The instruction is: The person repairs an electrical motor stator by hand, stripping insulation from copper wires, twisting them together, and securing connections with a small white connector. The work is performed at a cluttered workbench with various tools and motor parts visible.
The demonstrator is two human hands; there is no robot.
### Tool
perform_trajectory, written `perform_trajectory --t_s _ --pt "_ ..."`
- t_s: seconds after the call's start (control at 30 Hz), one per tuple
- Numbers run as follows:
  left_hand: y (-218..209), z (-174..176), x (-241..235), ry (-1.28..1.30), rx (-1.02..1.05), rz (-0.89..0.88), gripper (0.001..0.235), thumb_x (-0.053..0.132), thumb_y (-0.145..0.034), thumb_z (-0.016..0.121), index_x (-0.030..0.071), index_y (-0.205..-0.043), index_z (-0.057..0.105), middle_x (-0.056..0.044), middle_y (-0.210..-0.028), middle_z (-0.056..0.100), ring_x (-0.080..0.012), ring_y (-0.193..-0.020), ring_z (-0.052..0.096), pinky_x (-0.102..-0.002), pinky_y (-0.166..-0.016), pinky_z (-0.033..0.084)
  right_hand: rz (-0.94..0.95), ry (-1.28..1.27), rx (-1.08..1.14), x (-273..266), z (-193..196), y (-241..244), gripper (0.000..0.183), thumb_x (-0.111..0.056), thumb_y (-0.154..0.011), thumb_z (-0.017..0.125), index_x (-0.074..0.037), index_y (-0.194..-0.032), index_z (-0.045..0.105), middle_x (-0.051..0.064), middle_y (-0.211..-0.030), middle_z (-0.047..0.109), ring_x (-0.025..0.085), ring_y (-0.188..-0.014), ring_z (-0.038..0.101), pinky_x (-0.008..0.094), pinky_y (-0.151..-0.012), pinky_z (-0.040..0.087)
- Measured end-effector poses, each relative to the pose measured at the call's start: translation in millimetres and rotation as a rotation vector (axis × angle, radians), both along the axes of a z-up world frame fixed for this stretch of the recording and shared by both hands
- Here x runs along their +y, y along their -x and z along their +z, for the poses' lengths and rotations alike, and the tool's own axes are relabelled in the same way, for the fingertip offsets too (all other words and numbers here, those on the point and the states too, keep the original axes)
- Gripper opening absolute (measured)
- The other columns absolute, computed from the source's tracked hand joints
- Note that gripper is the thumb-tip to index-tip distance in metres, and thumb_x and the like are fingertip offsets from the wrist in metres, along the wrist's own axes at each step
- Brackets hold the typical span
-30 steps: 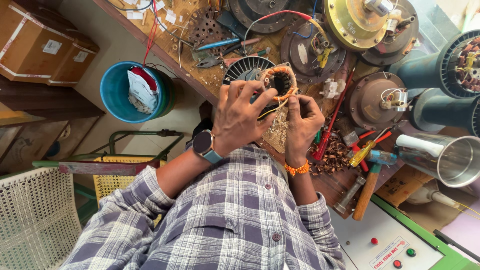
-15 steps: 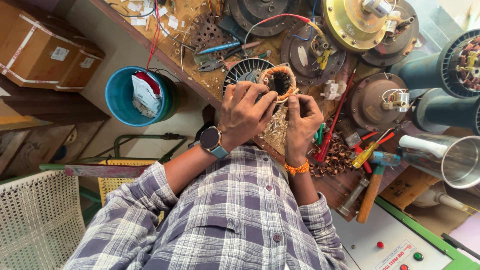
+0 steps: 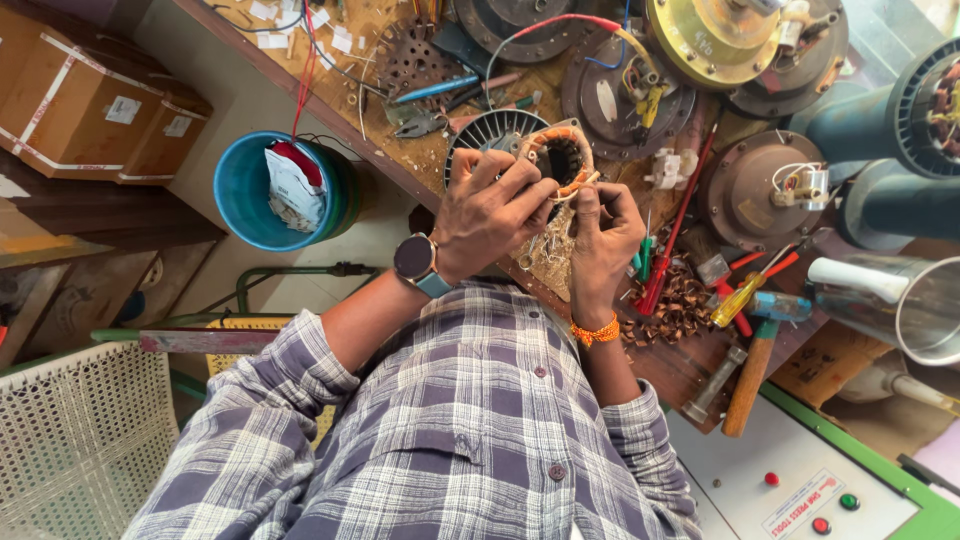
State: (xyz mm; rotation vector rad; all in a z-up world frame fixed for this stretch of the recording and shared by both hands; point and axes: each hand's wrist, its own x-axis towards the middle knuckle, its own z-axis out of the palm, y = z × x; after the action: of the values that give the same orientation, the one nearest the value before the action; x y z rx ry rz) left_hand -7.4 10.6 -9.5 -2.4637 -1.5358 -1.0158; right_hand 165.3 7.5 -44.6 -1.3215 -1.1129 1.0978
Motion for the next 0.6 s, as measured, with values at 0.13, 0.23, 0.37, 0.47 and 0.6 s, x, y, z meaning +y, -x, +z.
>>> perform_trajectory --t_s 0.13,0.23,0.37,0.47,0.6 --pt "1 0 0 0.012 -0.029 -0.013 0.019 0.024 -0.093 0.08 0.016 -0.109 0.075 0.005 -0.104 0.065 -0.0154 -0.104 0.057 -0.038 -0.093 0.037 -0.027 0.001 0.028 -14 -10 -7 0.024 -0.024 -0.108 0.062 -0.001 -0.103 0.066 -0.003 -0.087 0.064 0.003 -0.071 0.054 0.02 -0.061 0.044" --pt "2 3 1 0.037 -0.048 -0.022 0.018 0.023 -0.093 0.081 0.016 -0.108 0.074 0.005 -0.104 0.065 -0.0155 -0.104 0.057 -0.039 -0.093 0.038 -0.058 0.026 -0.044 -24 -15 -12 0.022 -0.019 -0.11 0.061 0.001 -0.107 0.069 -0.002 -0.09 0.064 0.004 -0.074 0.052 0.021 -0.064 0.042" --pt "4 7 1 0.065 -0.062 -0.062 0.019 0.023 -0.093 0.082 0.014 -0.108 0.073 0.004 -0.104 0.064 -0.0175 -0.104 0.056 -0.039 -0.093 0.038 -0.04 0.134 -0.035 -36 -16 -11 0.018 -0.015 -0.106 0.063 0.0 -0.109 0.07 -0.001 -0.085 0.061 0.005 -0.069 0.051 0.022 -0.06 0.041" --pt "5 11 2 0.075 -0.066 -0.076 0.019 0.022 -0.091 0.081 0.013 -0.107 0.072 0.003 -0.103 0.063 -0.0191 -0.104 0.056 -0.04 -0.093 0.038 0.016 -0.027 -0.187 -34 -9 -2 0.017 -0.011 -0.102 0.069 0.002 -0.113 0.07 0.003 -0.095 0.067 0.007 -0.079 0.059 0.023 -0.067 0.047" --pt "5 15 3 0.102 -0.064 -0.098 0.021 0.022 -0.091 0.081 0.013 -0.107 0.072 0.002 -0.103 0.063 -0.0203 -0.104 0.056 -0.041 -0.092 0.038 0.006 -0.076 -0.272 -29 -1 10 0.02 -0.008 -0.095 0.075 0.003 -0.111 0.069 0.006 -0.099 0.069 0.01 -0.079 0.064 0.025 -0.067 0.052"
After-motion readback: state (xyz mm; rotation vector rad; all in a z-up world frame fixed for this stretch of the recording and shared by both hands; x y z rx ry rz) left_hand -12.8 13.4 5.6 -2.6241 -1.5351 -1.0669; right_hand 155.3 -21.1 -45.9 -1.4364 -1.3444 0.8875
